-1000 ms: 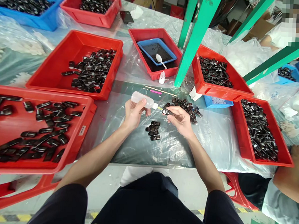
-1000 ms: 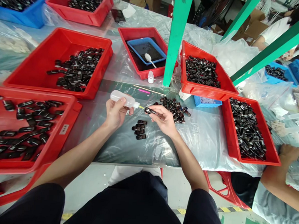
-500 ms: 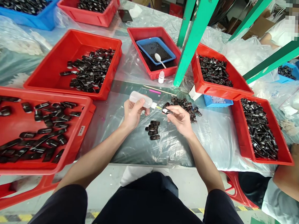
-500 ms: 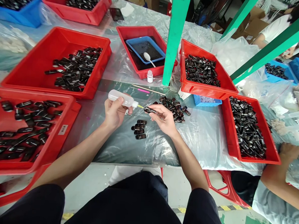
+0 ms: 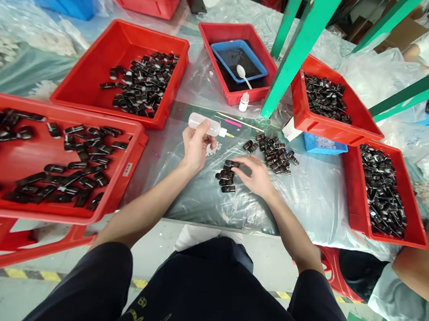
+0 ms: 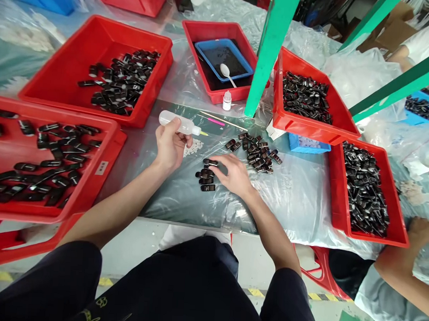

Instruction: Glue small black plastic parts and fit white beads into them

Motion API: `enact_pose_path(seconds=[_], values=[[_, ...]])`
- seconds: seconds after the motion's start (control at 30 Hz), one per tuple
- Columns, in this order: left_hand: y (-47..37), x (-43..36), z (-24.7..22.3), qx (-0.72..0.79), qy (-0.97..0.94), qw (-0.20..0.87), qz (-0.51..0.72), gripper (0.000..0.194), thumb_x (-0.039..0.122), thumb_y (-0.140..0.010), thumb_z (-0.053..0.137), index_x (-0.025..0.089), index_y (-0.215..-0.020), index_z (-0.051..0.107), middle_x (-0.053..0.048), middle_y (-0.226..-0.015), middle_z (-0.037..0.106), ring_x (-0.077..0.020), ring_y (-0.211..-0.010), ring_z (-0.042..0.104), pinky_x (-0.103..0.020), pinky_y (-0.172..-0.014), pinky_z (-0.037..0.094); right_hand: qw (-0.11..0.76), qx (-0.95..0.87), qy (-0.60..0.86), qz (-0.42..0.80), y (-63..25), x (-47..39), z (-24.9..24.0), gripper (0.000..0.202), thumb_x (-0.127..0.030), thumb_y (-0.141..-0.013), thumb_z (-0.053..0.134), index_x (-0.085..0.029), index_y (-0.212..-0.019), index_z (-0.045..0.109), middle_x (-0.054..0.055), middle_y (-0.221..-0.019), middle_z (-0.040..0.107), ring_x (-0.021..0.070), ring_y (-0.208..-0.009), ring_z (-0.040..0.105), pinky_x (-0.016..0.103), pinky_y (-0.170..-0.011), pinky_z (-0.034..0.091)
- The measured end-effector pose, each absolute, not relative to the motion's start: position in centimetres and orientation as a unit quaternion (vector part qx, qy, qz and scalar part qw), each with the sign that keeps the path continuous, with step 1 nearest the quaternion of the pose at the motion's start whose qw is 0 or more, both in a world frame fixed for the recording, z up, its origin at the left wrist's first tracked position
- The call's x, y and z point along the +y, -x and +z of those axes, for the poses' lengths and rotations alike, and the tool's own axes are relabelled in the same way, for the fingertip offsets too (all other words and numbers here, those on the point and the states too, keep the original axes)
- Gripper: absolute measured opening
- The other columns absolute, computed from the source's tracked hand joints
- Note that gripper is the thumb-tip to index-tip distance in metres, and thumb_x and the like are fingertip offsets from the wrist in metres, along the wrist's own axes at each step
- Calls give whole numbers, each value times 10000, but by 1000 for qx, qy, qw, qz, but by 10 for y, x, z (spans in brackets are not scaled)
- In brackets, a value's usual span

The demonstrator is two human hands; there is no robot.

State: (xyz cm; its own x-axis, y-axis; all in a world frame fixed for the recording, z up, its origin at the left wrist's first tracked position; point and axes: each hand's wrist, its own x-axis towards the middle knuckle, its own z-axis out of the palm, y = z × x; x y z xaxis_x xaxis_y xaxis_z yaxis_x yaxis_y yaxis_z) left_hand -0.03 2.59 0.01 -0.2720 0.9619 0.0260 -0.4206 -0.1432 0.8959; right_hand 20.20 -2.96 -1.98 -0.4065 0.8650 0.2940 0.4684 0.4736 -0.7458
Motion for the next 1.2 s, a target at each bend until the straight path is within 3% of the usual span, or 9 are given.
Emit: enact_pose_path(seconds=[0.1, 0.23, 0.33, 0.47, 0.57, 0.73, 0.97, 1.2], values=[[0, 25, -1, 420, -333, 503, 678, 507, 649, -737, 850, 201, -724, 614, 23, -602, 595, -78, -444, 497, -245, -419, 365, 275, -845, 394, 235, -197, -32, -23, 233, -399, -1043, 699, -221, -1162, 790, 106, -1138, 783, 281, -1063, 690, 455, -1002, 564], [0, 25, -1, 419, -336, 506, 675, 494, 639, -764, 843, 203, -728, 615, 10, -620, 615, -81, -448, 498, -259, -429, 367, 265, -842, 434, 178, -206, -24, -24, 306, -426, -1078, 625, -214, -1247, 767, 131, -1230, 755, 303, -1157, 658, 479, -1073, 524], [-1, 25, -1, 422, -337, 508, 671, 479, 628, -784, 830, 203, -724, 617, 7, -609, 615, -86, -444, 497, -264, -430, 363, 266, -810, 508, 127, -221, -12, -24, 327, -325, -1103, 530, -224, -1337, 735, 136, -1376, 737, 332, -1278, 594, 524, -1129, 465], [-1, 24, -1, 411, -339, 512, 674, 487, 636, -755, 843, 202, -722, 623, 1, -612, 625, -85, -445, 493, -260, -424, 355, 216, -790, 566, 94, -232, -2, -26, 429, -144, -1039, 487, -212, -1404, 703, 119, -1464, 721, 357, -1326, 527, 538, -1073, 437], [-1, 24, 0, 400, -334, 515, 681, 490, 635, -717, 861, 202, -715, 633, 0, -612, 624, -85, -449, 492, -256, -421, 360, 184, -792, 577, 77, -230, -2, -27, 429, -96, -1018, 486, -202, -1360, 722, 117, -1402, 751, 351, -1301, 527, 517, -1046, 417], [-1, 24, 3, 398, -328, 522, 679, 470, 615, -731, 857, 200, -712, 638, 0, -618, 631, -81, -446, 488, -252, -425, 377, 187, -794, 573, 77, -226, -4, -27, 275, -223, -1080, 510, -224, -1199, 759, 127, -1248, 788, 344, -1245, 557, 485, -1019, 402], [-1, 23, 4, 407, -329, 524, 672, 459, 604, -762, 848, 205, -714, 625, 7, -597, 612, -84, -452, 496, -247, -428, 377, 221, -784, 569, 111, -228, -4, -29, 301, -197, -1076, 399, -193, -1215, 666, 150, -1210, 784, 299, -1126, 687, 426, -994, 439], [-4, 20, 1, 394, -346, 522, 673, 522, 674, -711, 862, 195, -699, 654, 14, -574, 598, -83, -443, 477, -249, -423, 378, 193, -783, 583, 101, -220, -9, -27, 193, -328, -1034, 558, -225, -922, 678, 59, -764, 716, 265, -814, 698, 375, -867, 485]])
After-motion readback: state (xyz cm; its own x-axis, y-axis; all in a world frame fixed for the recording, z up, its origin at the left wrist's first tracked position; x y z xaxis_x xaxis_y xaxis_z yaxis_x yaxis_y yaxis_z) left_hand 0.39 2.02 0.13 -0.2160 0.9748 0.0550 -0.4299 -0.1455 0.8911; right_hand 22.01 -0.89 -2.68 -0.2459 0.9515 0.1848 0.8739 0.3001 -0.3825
